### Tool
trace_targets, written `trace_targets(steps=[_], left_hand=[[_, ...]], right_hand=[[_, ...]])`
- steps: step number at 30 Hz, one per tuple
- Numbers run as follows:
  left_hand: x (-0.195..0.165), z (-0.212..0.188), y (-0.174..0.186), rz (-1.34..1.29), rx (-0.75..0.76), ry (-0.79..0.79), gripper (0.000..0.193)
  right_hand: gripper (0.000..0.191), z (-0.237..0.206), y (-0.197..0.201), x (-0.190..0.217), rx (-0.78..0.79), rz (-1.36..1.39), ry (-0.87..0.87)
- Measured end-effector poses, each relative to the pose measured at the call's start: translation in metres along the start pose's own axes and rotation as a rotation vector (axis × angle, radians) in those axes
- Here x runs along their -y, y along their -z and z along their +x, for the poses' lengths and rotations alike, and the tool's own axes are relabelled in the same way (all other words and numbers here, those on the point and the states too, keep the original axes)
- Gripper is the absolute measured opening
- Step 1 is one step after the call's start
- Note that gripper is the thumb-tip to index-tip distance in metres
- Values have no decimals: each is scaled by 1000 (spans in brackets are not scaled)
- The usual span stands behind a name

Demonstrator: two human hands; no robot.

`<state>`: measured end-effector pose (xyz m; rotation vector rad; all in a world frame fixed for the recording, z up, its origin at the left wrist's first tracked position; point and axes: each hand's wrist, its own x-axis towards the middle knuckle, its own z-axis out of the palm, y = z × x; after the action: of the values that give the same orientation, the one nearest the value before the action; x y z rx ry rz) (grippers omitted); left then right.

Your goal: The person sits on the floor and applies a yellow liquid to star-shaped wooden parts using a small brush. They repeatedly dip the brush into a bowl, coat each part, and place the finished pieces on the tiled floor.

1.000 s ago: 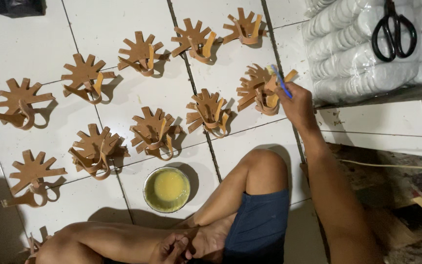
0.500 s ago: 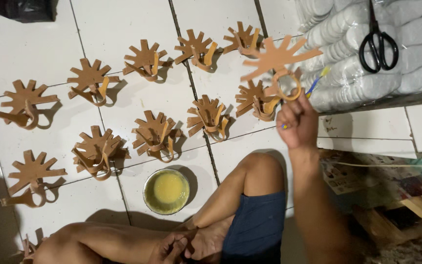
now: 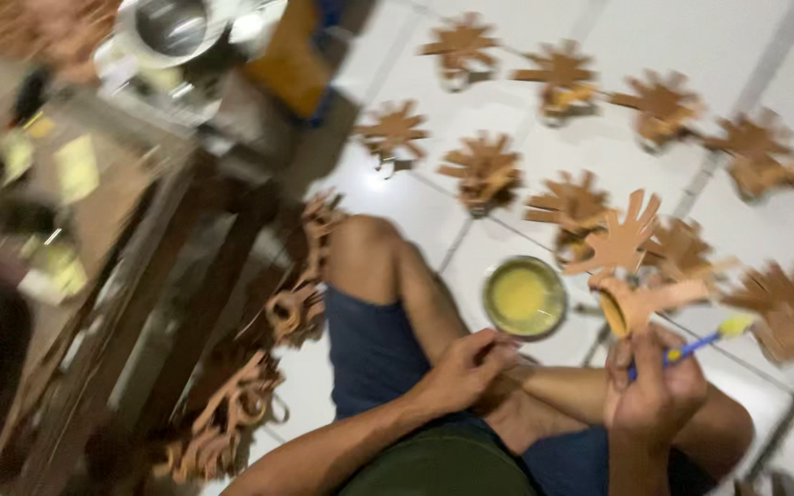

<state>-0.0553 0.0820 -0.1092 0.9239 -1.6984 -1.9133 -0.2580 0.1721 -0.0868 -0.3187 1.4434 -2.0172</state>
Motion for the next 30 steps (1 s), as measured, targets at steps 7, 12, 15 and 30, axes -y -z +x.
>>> trace_targets(steps=[7, 12, 15, 30], left_hand=[[-38, -22, 12, -527, -179, -129, 55], [-38, -39, 27, -852, -209, -167, 57], [-41, -46, 36, -897, -253, -209, 59], [-30, -61, 58, -1036, -322, -212, 60]], right_hand=[[11, -59, -60, -25, 171, -340, 26], [11, -82, -90, -28, 370, -499, 258], [10, -91, -105, -24, 383, -642, 329], [11, -110, -132, -12, 573, -885, 456]])
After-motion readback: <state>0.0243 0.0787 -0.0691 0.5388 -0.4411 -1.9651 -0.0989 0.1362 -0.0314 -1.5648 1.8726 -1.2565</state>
